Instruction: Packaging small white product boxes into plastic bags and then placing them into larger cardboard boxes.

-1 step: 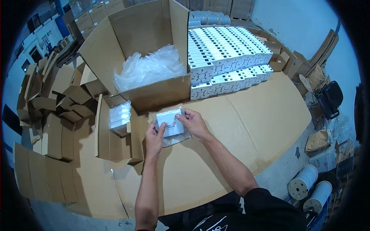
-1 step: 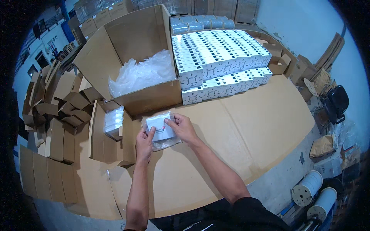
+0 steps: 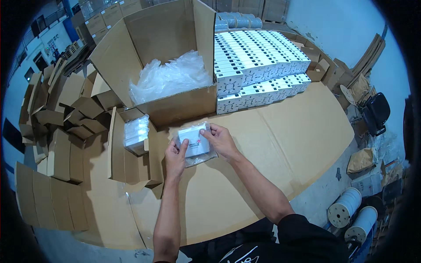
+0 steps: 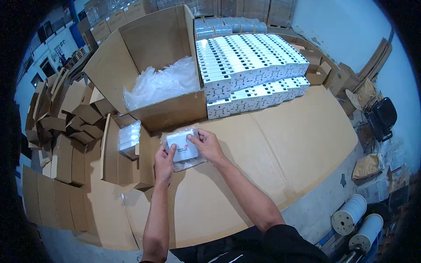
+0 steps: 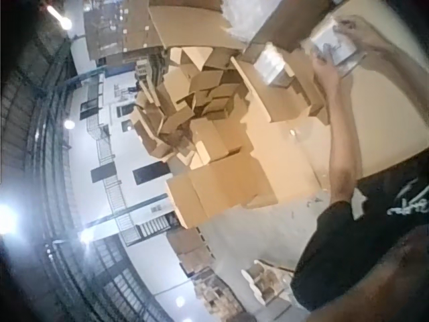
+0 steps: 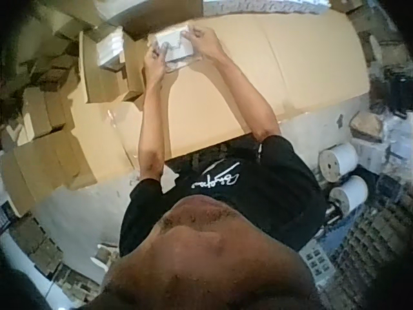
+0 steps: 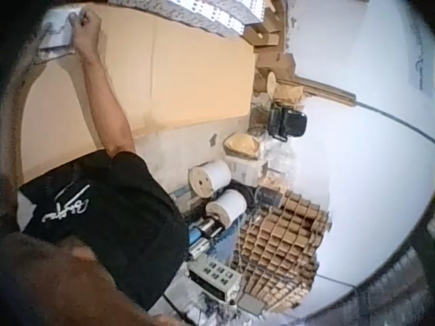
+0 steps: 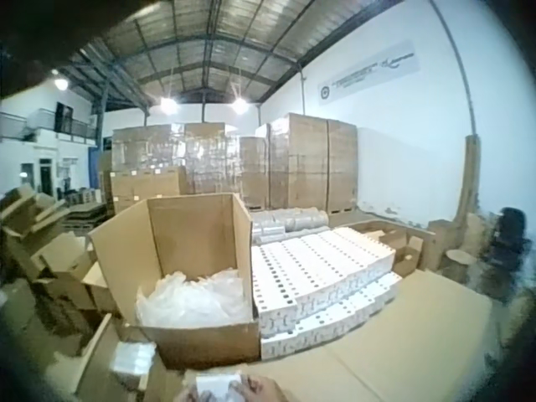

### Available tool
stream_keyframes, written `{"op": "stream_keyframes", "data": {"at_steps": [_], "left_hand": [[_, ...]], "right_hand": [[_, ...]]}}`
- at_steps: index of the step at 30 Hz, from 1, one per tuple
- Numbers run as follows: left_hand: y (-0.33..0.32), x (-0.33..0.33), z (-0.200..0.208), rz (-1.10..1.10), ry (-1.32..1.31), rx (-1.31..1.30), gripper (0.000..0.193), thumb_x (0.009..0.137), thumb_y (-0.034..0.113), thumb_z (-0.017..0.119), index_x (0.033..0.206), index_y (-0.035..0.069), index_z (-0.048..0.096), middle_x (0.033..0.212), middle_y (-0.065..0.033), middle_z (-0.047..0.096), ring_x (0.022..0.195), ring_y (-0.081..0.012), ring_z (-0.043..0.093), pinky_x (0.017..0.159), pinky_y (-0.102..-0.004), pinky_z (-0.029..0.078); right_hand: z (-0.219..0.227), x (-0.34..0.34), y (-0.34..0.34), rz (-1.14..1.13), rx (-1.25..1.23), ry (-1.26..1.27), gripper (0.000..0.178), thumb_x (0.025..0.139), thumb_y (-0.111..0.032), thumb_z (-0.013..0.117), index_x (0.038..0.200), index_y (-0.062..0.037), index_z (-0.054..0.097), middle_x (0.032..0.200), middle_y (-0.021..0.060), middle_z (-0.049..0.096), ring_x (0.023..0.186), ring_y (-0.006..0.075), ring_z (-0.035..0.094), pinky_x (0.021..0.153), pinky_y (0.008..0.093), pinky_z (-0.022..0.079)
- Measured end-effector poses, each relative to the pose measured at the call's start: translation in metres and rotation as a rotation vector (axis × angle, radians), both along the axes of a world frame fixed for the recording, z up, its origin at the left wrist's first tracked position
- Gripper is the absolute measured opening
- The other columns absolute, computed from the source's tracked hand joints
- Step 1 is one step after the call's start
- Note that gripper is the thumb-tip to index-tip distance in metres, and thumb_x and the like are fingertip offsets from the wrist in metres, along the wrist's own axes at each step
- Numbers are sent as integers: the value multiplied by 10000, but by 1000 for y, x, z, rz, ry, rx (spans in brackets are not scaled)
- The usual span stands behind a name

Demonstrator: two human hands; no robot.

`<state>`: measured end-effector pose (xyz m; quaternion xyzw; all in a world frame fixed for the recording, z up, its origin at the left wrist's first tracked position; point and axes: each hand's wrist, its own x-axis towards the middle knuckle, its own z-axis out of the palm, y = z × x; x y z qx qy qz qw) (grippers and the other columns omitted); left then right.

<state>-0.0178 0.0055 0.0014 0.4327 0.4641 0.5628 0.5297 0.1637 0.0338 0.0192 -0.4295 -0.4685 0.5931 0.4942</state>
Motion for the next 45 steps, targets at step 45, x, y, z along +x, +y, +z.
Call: {"op": "stream_keyframes", "data": {"at_steps": [45], "left_hand": [[-13,-6,19,83,-127,127,206,919,43,747,853,65,553,994,-77,679,902,-108,598,845,-277,486]], "right_hand": [[13,11,-6,174,265,-24,91,921,-31,723,946,-12,637,1016,93,725,865,85,593,777,260,486]]}}
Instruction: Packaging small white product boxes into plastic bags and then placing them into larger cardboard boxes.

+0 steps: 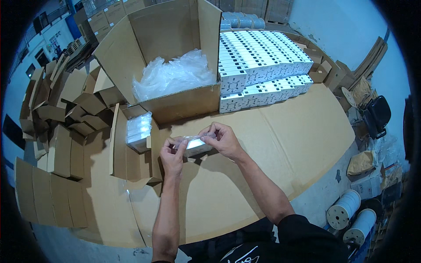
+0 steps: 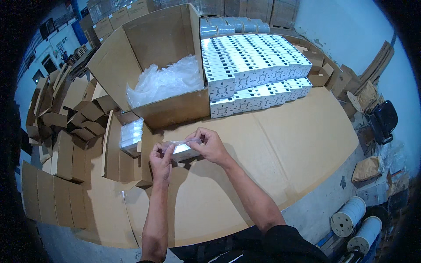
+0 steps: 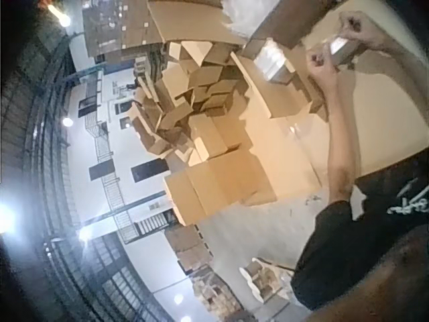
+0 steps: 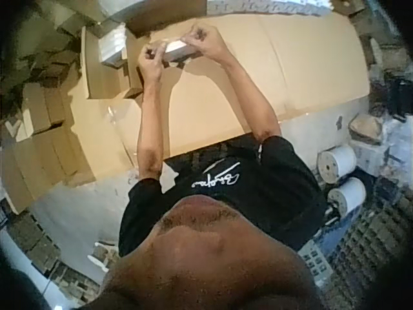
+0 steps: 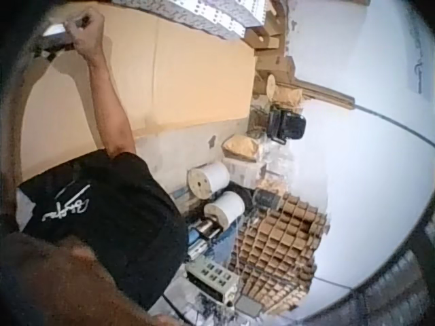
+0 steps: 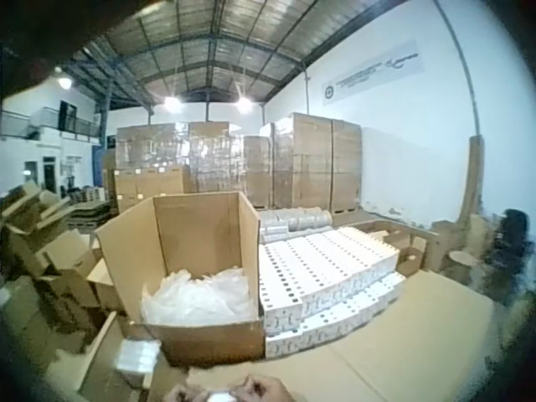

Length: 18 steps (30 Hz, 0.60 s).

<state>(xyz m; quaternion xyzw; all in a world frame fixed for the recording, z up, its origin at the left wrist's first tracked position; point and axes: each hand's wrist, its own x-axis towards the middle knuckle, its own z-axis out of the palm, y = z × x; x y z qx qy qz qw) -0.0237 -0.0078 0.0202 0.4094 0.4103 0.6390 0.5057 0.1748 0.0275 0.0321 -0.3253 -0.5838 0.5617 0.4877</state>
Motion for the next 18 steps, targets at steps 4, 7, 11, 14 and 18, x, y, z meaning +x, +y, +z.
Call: {"op": "stream_keyframes", "data": {"at_steps": [4,7,11,14,18], "left_hand": [[2,1,-1,-4,-45,-4,250,923,41,745,869,90,505,931,-25,632,866,-87,569,817,-256,472],[1,0,-4,17,-70,9,229,904,49,767,859,75,544,965,-55,665,882,-100,593,823,-270,495],[3,1,-4,20,-40,11,230,904,47,765,863,74,541,966,-54,662,893,-101,593,838,-269,492],[3,1,-2,17,-31,-6,227,907,49,763,865,75,542,964,-51,659,895,-102,594,838,-269,492],[1,1,1,2,-17,-21,251,924,35,738,872,98,501,939,-17,619,899,-89,563,848,-266,465]], "right_hand": [[7,-3,-5,-20,-7,92,216,912,-1,703,1096,-3,589,1143,118,686,987,131,623,890,295,508],[14,-1,-5,-2,35,192,312,892,8,707,1192,-8,623,1220,115,661,1069,167,627,959,325,504],[17,18,0,139,247,163,313,861,21,719,1165,-49,742,1344,113,611,1158,206,601,1029,367,478],[19,25,1,170,281,-77,211,846,-13,748,1045,-66,794,1332,109,625,1158,213,606,1031,366,477],[23,20,-4,162,230,-219,275,831,-36,750,1102,-79,782,1250,100,679,1108,209,621,985,341,488]]}}
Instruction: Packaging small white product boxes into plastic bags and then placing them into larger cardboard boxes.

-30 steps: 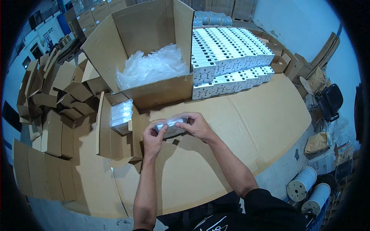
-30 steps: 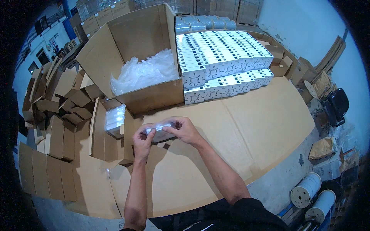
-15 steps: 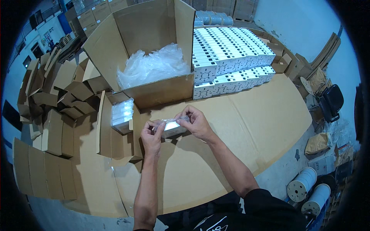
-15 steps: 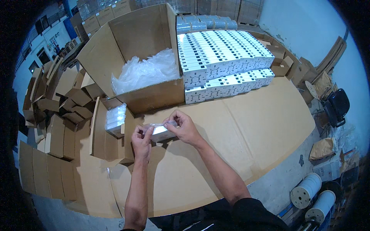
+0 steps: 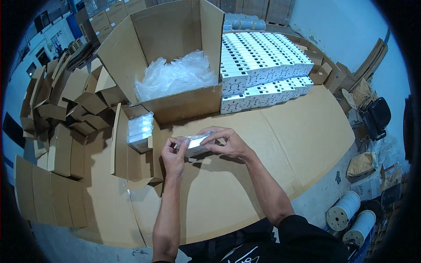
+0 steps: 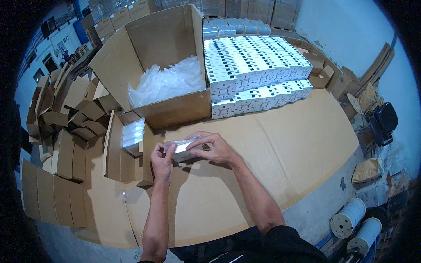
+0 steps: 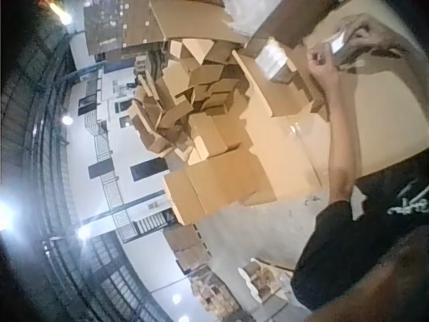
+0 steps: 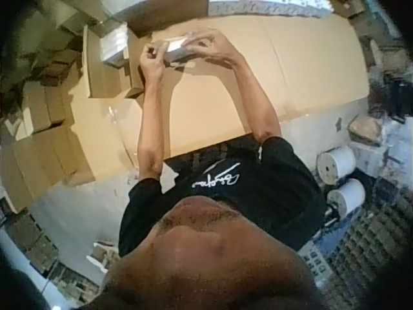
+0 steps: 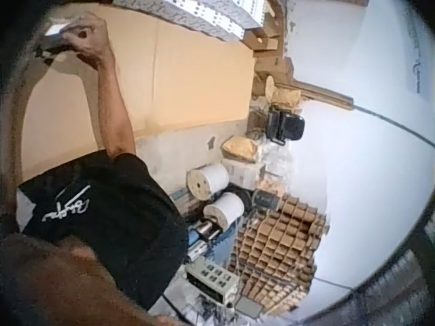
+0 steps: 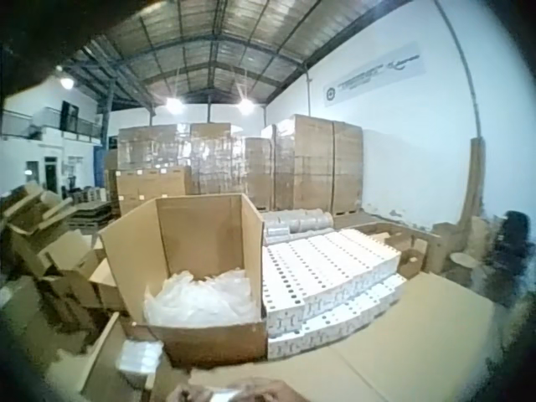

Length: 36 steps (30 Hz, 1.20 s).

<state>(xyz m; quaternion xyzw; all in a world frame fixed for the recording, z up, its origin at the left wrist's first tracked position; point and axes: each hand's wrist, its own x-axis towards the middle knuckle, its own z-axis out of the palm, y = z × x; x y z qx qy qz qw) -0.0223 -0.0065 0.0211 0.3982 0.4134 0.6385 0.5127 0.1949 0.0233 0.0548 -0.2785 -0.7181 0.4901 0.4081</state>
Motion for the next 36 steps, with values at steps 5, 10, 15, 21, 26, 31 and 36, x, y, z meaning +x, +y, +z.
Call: {"op": "stream_keyframes", "data": {"at_steps": [5,10,15,21,26,31,36], "left_hand": [[-2,6,9,23,43,1,213,914,19,737,915,74,531,957,-32,625,943,-121,582,896,-282,466],[-11,15,25,408,428,382,247,844,-21,764,1038,32,621,984,-56,694,1053,-182,589,907,-317,477],[-17,7,33,260,1010,694,289,811,-25,776,1067,53,666,1037,-92,704,1034,-273,628,976,-357,476],[-16,7,24,109,799,414,316,814,5,792,1105,50,677,1046,-105,725,1001,-251,653,857,-346,523],[-12,-1,18,-13,590,179,318,858,26,785,1149,13,659,1060,-64,702,1006,-154,646,876,-285,520],[-14,1,27,-121,527,-7,268,887,45,772,1132,12,668,1047,-38,685,960,-120,641,830,-270,535],[-16,1,7,-29,512,128,327,877,119,788,1176,51,674,969,-76,747,872,-193,715,781,-335,568]], "right_hand": [[2,-7,-5,-138,-143,-66,315,850,-74,751,1164,-88,765,986,54,745,857,111,627,775,286,531],[0,-8,-5,-143,-184,-101,335,852,-94,761,1186,-86,754,914,30,736,798,91,608,713,269,520],[0,-5,-2,-147,-29,-113,329,853,-115,765,1181,-78,752,921,38,739,794,103,612,727,281,516],[8,-6,-6,-148,-183,-104,322,851,-112,762,1170,-67,751,934,56,747,818,115,631,753,279,519],[13,-6,-6,-234,292,-223,325,822,-108,787,1140,-53,743,1078,82,715,1036,241,639,906,387,520],[32,-7,-11,-190,414,-547,310,852,-115,754,1155,-68,713,1099,122,692,1073,319,608,930,426,510],[49,-20,-16,-161,436,-839,289,893,-87,690,1176,-47,649,1061,154,690,1052,371,623,906,468,510]]}}
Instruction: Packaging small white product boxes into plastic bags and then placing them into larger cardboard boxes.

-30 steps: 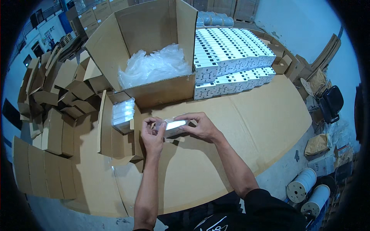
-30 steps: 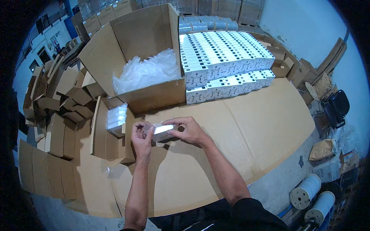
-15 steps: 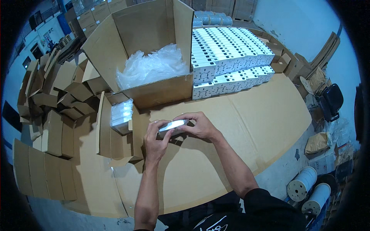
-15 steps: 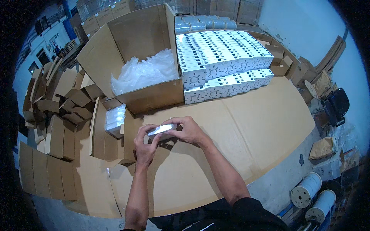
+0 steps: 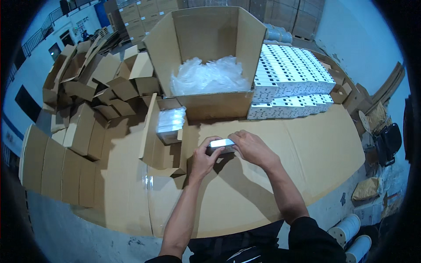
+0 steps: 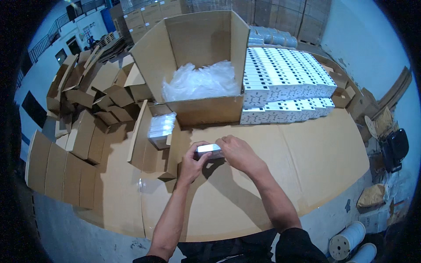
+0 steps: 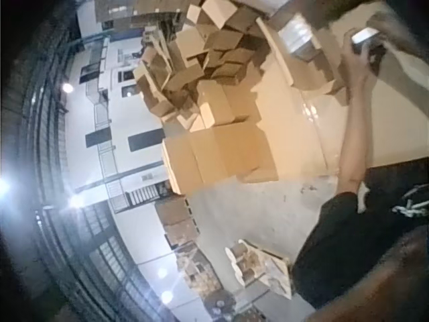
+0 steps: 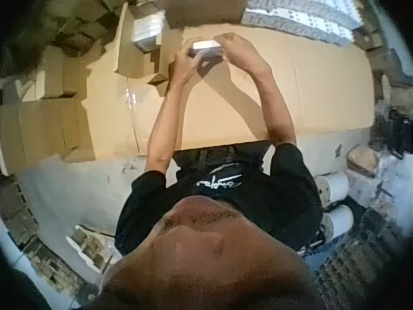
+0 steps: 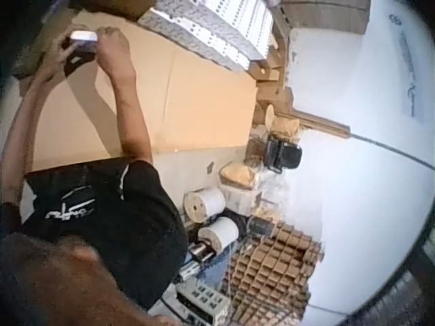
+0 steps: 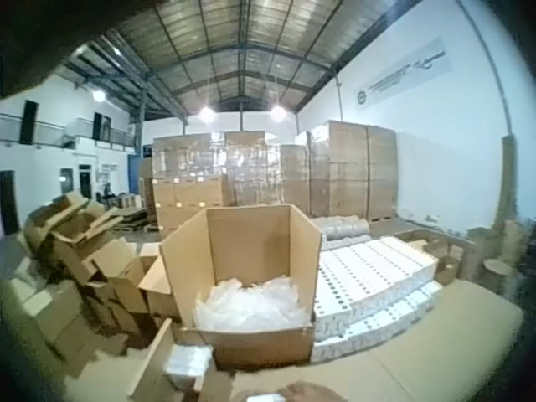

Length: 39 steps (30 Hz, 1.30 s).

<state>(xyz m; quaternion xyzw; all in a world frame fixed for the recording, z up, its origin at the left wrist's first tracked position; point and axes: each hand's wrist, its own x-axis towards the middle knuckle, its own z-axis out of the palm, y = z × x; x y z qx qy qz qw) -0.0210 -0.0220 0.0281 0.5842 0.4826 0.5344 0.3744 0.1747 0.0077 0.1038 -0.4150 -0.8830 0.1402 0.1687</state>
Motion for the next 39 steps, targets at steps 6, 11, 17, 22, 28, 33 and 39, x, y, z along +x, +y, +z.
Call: {"op": "stream_keyframes", "data": {"at_steps": [6,11,17,22,28,33,39], "left_hand": [[-59,-13,-18,157,92,53,739,850,135,797,1447,-5,384,1377,-215,568,1305,-313,548,1074,-412,444],[-137,-29,6,85,403,-54,523,847,102,753,1314,15,534,1261,-180,618,1242,-367,559,1084,-441,429],[-177,-39,14,165,481,-2,342,858,85,727,1182,30,630,1195,-152,654,1197,-343,588,1053,-438,454],[-176,-38,15,174,449,-22,339,864,107,724,1184,37,635,1186,-147,661,1184,-342,596,1050,-434,459],[-175,-40,14,183,431,-22,319,859,105,725,1162,36,648,1171,-152,664,1172,-345,599,1034,-435,466],[-174,-41,13,185,404,-19,319,856,103,727,1159,37,650,1163,-153,665,1164,-344,602,1025,-433,470],[-173,-41,12,186,406,-12,304,860,98,725,1149,39,652,1150,-152,665,1146,-342,608,1009,-432,477]], "right_hand": [[30,-2,23,64,2,179,269,908,-17,643,1175,-19,610,991,217,686,955,394,677,861,443,546],[8,-69,29,181,-258,723,265,962,-31,632,1212,-16,544,1095,207,678,1028,335,691,896,394,526],[-5,-123,41,361,-264,710,275,1004,-106,611,1246,-22,512,1170,168,657,1135,286,651,1021,422,489],[-14,-133,50,365,-179,523,288,1004,-141,619,1255,-39,523,1172,175,640,1132,323,630,1001,448,490],[-5,-131,47,365,-12,461,330,980,-187,637,1266,-58,533,1113,202,644,1000,383,592,965,472,431],[-2,-127,48,371,55,404,332,959,-157,648,1256,-64,532,1046,197,649,952,403,581,901,474,434],[7,-126,47,382,119,251,277,929,-133,617,1172,-32,530,1014,205,626,973,414,599,892,499,436]]}}
